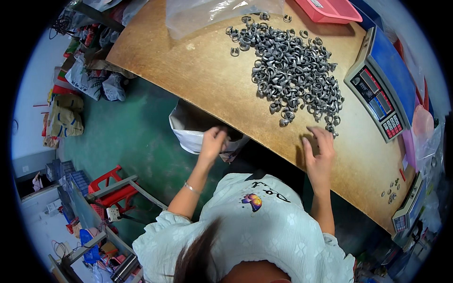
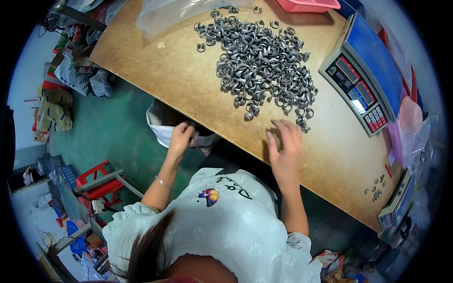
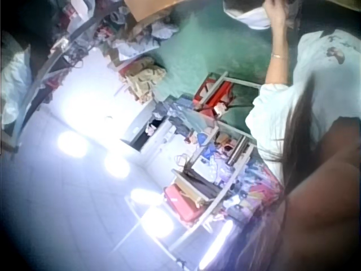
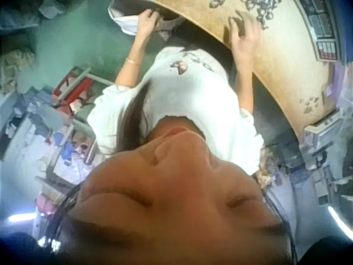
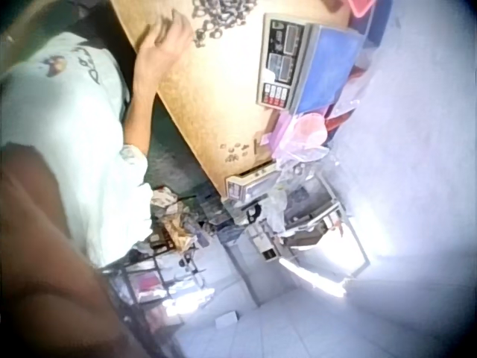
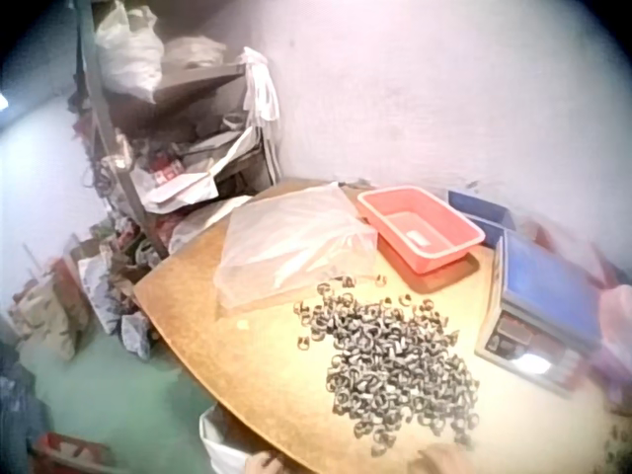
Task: The person sorts metal rings on a wooden table by hand, placing them into a white bag and writing numbers on a small piece of paper.
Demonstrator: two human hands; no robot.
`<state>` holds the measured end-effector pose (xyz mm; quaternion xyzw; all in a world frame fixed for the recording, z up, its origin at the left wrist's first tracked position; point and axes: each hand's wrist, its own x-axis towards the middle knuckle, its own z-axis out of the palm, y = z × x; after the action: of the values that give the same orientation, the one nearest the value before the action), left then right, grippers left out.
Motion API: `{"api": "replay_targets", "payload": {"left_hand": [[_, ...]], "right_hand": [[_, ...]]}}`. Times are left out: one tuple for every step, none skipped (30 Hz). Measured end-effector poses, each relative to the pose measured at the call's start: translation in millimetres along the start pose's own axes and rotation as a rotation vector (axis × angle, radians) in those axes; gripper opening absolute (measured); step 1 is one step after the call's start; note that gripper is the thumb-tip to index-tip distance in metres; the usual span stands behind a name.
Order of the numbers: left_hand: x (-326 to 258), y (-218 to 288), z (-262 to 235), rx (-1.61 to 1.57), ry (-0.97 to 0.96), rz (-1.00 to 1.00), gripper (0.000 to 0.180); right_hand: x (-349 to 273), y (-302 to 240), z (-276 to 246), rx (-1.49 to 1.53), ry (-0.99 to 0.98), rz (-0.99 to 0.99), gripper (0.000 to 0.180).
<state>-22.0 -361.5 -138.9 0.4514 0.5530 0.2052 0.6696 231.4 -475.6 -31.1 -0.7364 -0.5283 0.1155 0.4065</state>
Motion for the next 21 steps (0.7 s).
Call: {"api": "replay_targets", "payload": {"left_hand": [[26.4, -27.9, -8.0, 0.364, 0.221, 0.493, 0.016], [45.9, -46.3, -14.1, 0.5, 0.271, 0.621, 0.018], [60.5, -61.2, -20.6, 0.637, 0.319, 0.748, 0.02], [63.7, -53.6, -18.0, 0.773, 0.362, 0.883, 0.022], [62.3, -48.5, -13.5, 0.913, 0.352, 0.711, 0.024], [58.6, -44.4, -7.6, 1.047, 0.342, 0.534, 0.025], [51.5, -37.1, -2.4, 1.17, 0.336, 0.345, 0.027], [47.9, -37.0, -2.6, 1.238, 0.279, 0.302, 0.027], [43.7, -37.9, -4.9, 1.304, 0.223, 0.257, 0.026], [38.1, -38.4, -7.9, 1.372, 0.163, 0.212, 0.025], [29.7, -39.7, -11.5, 1.43, 0.073, 0.227, 0.023], [21.7, -41.9, -15.4, 1.465, -0.042, 0.263, 0.022], [12.1, -42.9, -16.4, 1.5, -0.163, 0.302, 0.021], [-2.6, -39.7, -11.9, 1.445, -0.21, 0.299, 0.018], [-15.3, -33.7, -6.6, 1.427, -0.227, 0.286, 0.016], [-25.7, -26.6, -1.4, 1.409, -0.239, 0.272, 0.013], [-30.7, -20.6, 3.6, 1.338, -0.162, 0.377, 0.011], [-34.3, -15.3, 9.5, 1.264, -0.086, 0.48, 0.009], [-38.1, -8.0, 15.1, 1.185, -0.013, 0.581, 0.008], [-41.9, 2.8, 22.7, 1.074, -0.021, 0.583, 0.009], [-45.5, 16.7, 31.2, 0.964, -0.03, 0.583, 0.009]], "right_hand": [[6.5, -7.6, 6.8, -0.103, 0.036, -0.101, 0.021], [11.8, -10.5, 14.5, -0.131, 0.018, -0.131, 0.023], [16.6, -12.0, 24.3, -0.159, 0.0, -0.161, 0.024], [21.1, -9.0, 31.7, -0.192, -0.01, -0.187, 0.026], [21.9, -2.1, 39.2, -0.176, 0.013, -0.173, 0.022], [19.2, 3.1, 40.5, -0.176, 0.017, -0.159, 0.02], [18.0, 9.2, 40.1, -0.173, 0.014, -0.151, 0.019], [17.3, 13.0, 38.7, -0.171, 0.01, -0.143, 0.018], [16.5, 14.0, 37.0, -0.176, 0.055, -0.16, 0.014], [14.6, 14.6, 33.3, -0.167, 0.059, -0.151, 0.014], [12.4, 16.8, 29.0, -0.158, 0.063, -0.142, 0.014], [10.5, 19.2, 25.5, -0.148, 0.066, -0.133, 0.013], [7.8, 21.7, 22.5, -0.083, 0.068, -0.117, 0.013], [5.8, 21.6, 21.1, -0.036, 0.075, -0.059, 0.013], [4.0, 21.2, 20.0, 0.012, 0.082, -0.002, 0.013], [3.2, 20.2, 19.4, 0.063, 0.089, 0.052, 0.013], [4.0, 19.2, 19.6, 0.032, 0.117, 0.024, 0.013], [5.8, 18.3, 20.0, 0.001, 0.145, -0.003, 0.013], [7.1, 15.8, 20.3, -0.032, 0.173, -0.03, 0.013], [8.7, 13.7, 20.4, -0.078, 0.165, -0.074, 0.014], [10.3, 11.2, 20.1, -0.125, 0.158, -0.119, 0.014]]}}
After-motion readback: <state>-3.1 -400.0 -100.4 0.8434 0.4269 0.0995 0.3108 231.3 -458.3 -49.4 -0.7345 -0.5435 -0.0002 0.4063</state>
